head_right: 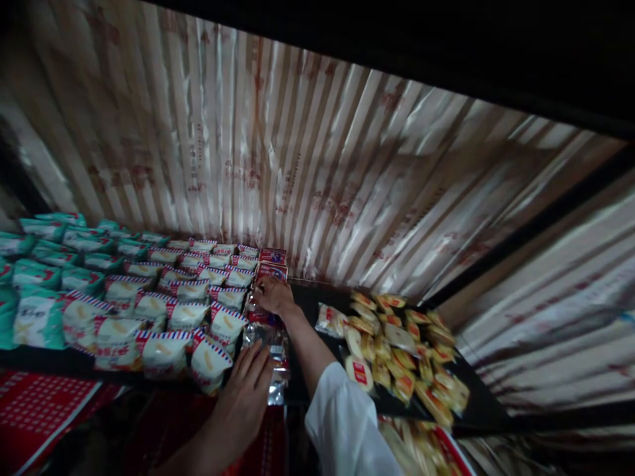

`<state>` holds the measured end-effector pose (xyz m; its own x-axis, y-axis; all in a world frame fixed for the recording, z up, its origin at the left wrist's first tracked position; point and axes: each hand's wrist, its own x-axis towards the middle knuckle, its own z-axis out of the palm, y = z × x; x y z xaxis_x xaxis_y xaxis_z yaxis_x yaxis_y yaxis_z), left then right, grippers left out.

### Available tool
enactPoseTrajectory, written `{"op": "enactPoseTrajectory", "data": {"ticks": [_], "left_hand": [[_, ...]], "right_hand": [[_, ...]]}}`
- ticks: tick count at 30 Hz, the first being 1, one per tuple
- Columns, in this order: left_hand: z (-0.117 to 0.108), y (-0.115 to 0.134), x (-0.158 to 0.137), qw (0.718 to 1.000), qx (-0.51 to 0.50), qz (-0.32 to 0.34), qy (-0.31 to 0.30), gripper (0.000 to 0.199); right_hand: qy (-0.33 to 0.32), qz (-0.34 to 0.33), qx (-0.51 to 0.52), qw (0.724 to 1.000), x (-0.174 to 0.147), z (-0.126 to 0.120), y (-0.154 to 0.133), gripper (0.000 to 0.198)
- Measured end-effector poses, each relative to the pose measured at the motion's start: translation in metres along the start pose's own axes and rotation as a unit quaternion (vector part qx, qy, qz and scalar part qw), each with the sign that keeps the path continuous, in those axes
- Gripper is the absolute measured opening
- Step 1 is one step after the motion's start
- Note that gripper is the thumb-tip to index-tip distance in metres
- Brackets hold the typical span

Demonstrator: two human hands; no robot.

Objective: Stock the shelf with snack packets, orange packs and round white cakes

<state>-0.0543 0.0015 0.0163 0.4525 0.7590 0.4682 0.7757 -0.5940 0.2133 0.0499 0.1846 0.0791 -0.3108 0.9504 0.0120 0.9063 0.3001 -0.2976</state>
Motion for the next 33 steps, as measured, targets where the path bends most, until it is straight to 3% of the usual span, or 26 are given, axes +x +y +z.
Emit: {"op": "enactPoseTrajectory", "data": {"ticks": [6, 17, 21, 28, 33], "left_hand": [[0.000, 0.002, 0.002, 1.000, -0.008, -0.009, -0.017, 0.046], [0.000, 0.002, 0.003, 1.000, 0.011, -0.001, -0.024, 0.044], [0.003, 0.001, 0.001, 1.000, 0.022, 0.003, 0.008, 0.043], [0.003, 0.000, 0.000, 1.000, 0.023, 0.005, 0.002, 0.043], [-0.005, 0.002, 0.001, 1.000, 0.001, -0.003, -0.016, 0.044]], "right_hand": [[-0.022, 0.012, -0.026, 0.999, 0.002, 0.010, 0.008, 0.050], [-0.054, 0.016, -0.046, 0.997, 0.003, 0.009, 0.005, 0.048], [-0.066, 0.001, -0.063, 0.996, 0.011, 0.007, 0.002, 0.050], [-0.034, -0.016, -0.087, 0.995, 0.016, 0.009, -0.004, 0.046], [0.027, -0.028, -0.071, 0.997, 0.009, 0.009, -0.005, 0.044]]}}
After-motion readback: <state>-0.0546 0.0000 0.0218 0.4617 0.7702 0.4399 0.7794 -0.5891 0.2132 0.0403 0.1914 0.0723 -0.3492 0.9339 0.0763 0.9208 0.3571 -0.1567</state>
